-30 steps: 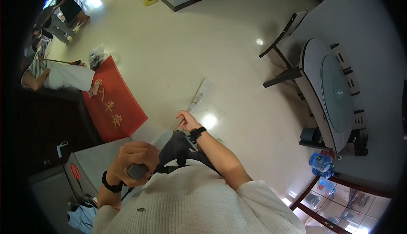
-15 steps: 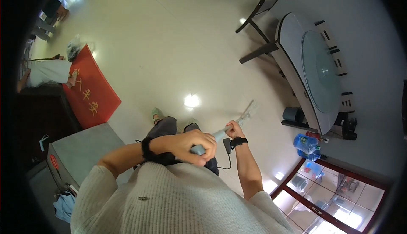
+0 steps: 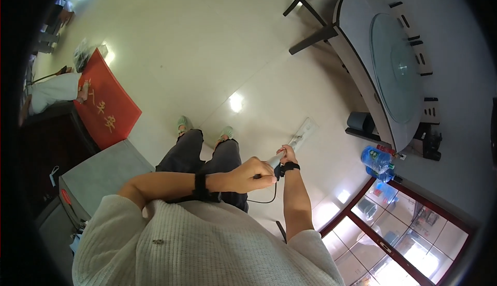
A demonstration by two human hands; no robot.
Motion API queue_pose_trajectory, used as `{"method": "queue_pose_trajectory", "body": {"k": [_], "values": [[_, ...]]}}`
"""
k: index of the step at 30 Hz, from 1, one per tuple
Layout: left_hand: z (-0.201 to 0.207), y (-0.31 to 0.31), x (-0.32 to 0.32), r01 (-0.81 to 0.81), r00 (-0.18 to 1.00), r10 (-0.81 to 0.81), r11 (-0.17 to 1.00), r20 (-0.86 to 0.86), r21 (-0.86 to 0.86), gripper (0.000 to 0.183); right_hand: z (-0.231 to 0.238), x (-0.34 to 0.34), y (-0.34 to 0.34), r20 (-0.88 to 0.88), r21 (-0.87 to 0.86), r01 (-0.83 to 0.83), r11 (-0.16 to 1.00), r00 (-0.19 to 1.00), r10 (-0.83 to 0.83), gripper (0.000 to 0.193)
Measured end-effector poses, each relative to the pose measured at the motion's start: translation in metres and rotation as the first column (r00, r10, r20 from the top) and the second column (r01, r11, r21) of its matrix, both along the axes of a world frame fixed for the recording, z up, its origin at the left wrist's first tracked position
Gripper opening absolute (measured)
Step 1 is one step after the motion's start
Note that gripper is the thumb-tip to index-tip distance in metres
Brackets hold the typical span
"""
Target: Mopping the floor in a dining area around tables and chairs.
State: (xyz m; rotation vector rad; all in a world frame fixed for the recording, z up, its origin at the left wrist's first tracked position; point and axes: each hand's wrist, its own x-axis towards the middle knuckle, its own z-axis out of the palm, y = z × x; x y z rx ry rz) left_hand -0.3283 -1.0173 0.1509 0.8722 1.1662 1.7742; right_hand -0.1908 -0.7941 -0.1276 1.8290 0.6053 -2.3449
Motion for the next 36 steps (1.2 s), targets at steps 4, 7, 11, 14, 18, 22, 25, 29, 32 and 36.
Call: {"method": "queue_pose_trajectory", "body": {"k": [4, 7, 11, 14, 18, 22, 25, 29, 32, 36], "values": [[0.008, -0.039, -0.022, -0.059, 0.998, 0.06, 0.998, 0.015, -0.018, 0.03, -0.011, -0.023, -0.033, -0.016, -0.018, -0.145, 0.989, 0.989, 0.144, 0.008], [0.029, -0.078, -0.054, -0.111, 0.993, 0.115, 0.984, 0.023, -0.141, 0.033, -0.017, -0.055, -0.071, -0.006, -0.083, -0.113, 0.99, 0.994, 0.112, 0.013], [0.043, -0.158, -0.095, -0.167, 0.982, 0.182, 0.958, 0.043, -0.235, 0.033, 0.015, -0.131, -0.167, -0.015, -0.089, -0.202, 0.975, 0.979, 0.201, 0.019], [0.057, -0.22, -0.124, -0.218, 0.969, 0.239, 0.947, 0.066, -0.234, 0.034, 0.054, -0.186, -0.241, -0.025, -0.118, -0.298, 0.947, 0.955, 0.297, 0.014], [0.085, -0.285, -0.154, -0.381, 0.922, 0.386, 0.905, -0.01, -0.187, 0.037, 0.004, -0.219, -0.307, -0.102, -0.129, -0.392, 0.911, 0.919, 0.382, 0.013], [0.115, -0.347, -0.168, -0.5, 0.865, 0.493, 0.836, -0.091, -0.224, 0.04, 0.054, -0.27, -0.395, -0.302, -0.168, -0.435, 0.885, 0.877, 0.374, 0.021], [0.139, -0.369, -0.18, -0.522, 0.85, 0.488, 0.832, -0.197, -0.19, 0.04, 0.051, -0.3, -0.443, -0.37, -0.202, -0.408, 0.891, 0.873, 0.316, 0.017], [0.15, -0.377, -0.171, -0.49, 0.865, 0.443, 0.847, -0.235, -0.208, 0.032, 0.065, -0.316, -0.469, -0.372, -0.25, -0.412, 0.876, 0.876, 0.306, 0.012], [0.159, -0.364, -0.15, -0.356, 0.843, 0.26, 0.926, -0.471, -0.127, 0.022, 0.091, -0.311, -0.478, -0.406, -0.251, -0.43, 0.867, 0.86, 0.308, 0.009], [0.177, -0.341, -0.126, -0.107, 0.832, 0.047, 0.991, -0.552, -0.077, 0.018, 0.145, -0.282, -0.462, -0.455, -0.232, -0.311, 0.922, 0.872, 0.18, 0.012]]}}
